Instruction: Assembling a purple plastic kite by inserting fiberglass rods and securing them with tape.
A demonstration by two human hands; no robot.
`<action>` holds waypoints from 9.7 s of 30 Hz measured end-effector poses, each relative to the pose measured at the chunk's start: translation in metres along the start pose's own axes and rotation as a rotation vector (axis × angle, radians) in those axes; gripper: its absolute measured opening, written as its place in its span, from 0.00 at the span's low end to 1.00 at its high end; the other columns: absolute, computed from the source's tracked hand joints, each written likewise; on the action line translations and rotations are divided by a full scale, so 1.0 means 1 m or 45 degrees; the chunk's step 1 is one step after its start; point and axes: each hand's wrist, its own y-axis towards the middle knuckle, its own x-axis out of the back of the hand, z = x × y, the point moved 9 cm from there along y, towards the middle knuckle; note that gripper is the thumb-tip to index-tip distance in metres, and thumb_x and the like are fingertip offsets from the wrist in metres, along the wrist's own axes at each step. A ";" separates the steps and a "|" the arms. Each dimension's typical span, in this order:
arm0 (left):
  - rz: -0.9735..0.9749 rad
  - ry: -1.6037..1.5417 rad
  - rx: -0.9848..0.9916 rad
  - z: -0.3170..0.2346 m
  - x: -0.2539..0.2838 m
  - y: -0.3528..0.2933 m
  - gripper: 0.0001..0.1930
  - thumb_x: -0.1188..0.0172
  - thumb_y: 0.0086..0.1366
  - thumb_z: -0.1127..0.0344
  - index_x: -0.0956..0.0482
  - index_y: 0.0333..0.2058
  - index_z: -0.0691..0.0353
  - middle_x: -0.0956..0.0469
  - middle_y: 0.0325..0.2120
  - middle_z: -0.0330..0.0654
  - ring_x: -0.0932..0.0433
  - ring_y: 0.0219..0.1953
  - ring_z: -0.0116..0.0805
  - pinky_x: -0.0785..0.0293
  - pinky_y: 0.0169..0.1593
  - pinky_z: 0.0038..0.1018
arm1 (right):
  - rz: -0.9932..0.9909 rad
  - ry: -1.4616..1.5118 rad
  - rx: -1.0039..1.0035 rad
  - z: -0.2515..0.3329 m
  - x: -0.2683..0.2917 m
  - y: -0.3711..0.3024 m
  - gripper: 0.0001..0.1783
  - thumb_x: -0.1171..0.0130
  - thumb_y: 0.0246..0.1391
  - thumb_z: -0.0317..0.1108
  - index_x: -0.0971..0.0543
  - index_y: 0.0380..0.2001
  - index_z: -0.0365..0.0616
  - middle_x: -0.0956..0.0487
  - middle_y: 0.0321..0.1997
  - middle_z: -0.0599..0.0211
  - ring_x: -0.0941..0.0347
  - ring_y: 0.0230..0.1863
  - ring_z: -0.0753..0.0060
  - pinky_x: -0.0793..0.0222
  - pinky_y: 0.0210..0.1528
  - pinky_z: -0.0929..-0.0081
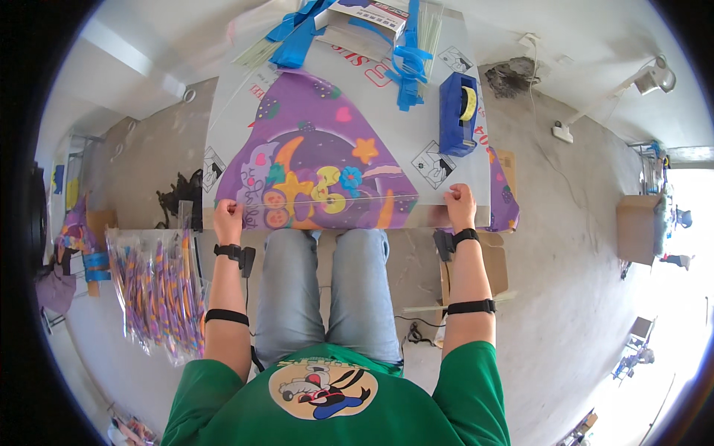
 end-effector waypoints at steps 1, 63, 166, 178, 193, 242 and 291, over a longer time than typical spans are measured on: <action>-0.003 0.009 -0.031 -0.003 0.000 0.000 0.09 0.36 0.50 0.71 0.27 0.28 0.65 0.25 0.21 0.43 0.25 0.26 0.41 0.30 0.32 0.33 | -0.002 -0.022 0.006 0.003 0.001 -0.001 0.12 0.38 0.42 0.29 0.24 0.34 0.45 0.24 0.22 0.69 0.28 0.25 0.72 0.32 0.30 0.73; 1.106 0.428 -1.573 -0.330 -0.221 -0.187 0.31 0.51 0.62 0.49 0.41 0.60 0.60 0.46 0.63 0.38 0.48 0.65 0.38 0.52 0.65 0.43 | 0.022 -0.066 -0.021 0.021 0.006 -0.007 0.11 0.41 0.42 0.33 0.24 0.33 0.47 0.22 0.24 0.67 0.25 0.31 0.62 0.31 0.34 0.68; 0.312 -0.386 -1.083 -0.211 0.136 0.117 0.07 0.46 0.53 0.68 0.24 0.32 0.60 0.28 0.40 0.44 0.33 0.52 0.40 0.40 0.57 0.31 | -0.233 -0.191 0.850 0.217 0.089 -0.189 0.21 0.49 0.42 0.17 0.29 0.44 0.37 0.26 0.45 0.52 0.31 0.47 0.49 0.33 0.50 0.61; 0.615 -0.822 -0.188 -0.040 0.003 0.201 0.15 0.50 0.62 0.67 0.27 0.48 0.60 0.25 0.40 0.40 0.28 0.45 0.28 0.33 0.50 0.28 | 0.210 -0.402 0.905 0.201 -0.033 -0.195 0.19 0.50 0.45 0.23 0.29 0.44 0.40 0.26 0.48 0.59 0.32 0.52 0.57 0.34 0.53 0.64; -0.691 -0.386 0.000 0.014 0.127 -0.013 0.16 0.48 0.61 0.73 0.32 0.48 0.67 0.32 0.51 0.51 0.33 0.53 0.45 0.37 0.55 0.34 | 0.371 -0.433 0.883 0.186 -0.083 -0.251 0.17 0.50 0.49 0.26 0.30 0.45 0.39 0.28 0.47 0.57 0.31 0.50 0.56 0.33 0.51 0.64; 0.260 -1.130 -0.720 -0.273 -0.006 -0.116 0.09 0.36 0.48 0.75 0.25 0.29 0.58 0.23 0.33 0.38 0.26 0.44 0.41 0.36 0.52 0.36 | 0.264 -0.460 1.304 0.370 -0.018 -0.178 0.12 0.43 0.38 0.21 0.25 0.31 0.42 0.26 0.28 0.64 0.29 0.32 0.59 0.31 0.35 0.66; -0.385 -0.740 -0.120 -0.248 0.073 -0.089 0.26 0.68 0.70 0.48 0.28 0.30 0.63 0.32 0.15 0.39 0.33 0.19 0.20 0.32 0.29 0.06 | 0.559 0.702 1.153 0.357 -0.024 -0.156 0.05 0.38 0.42 0.31 0.23 0.25 0.48 0.22 0.26 0.75 0.26 0.26 0.76 0.36 0.28 0.77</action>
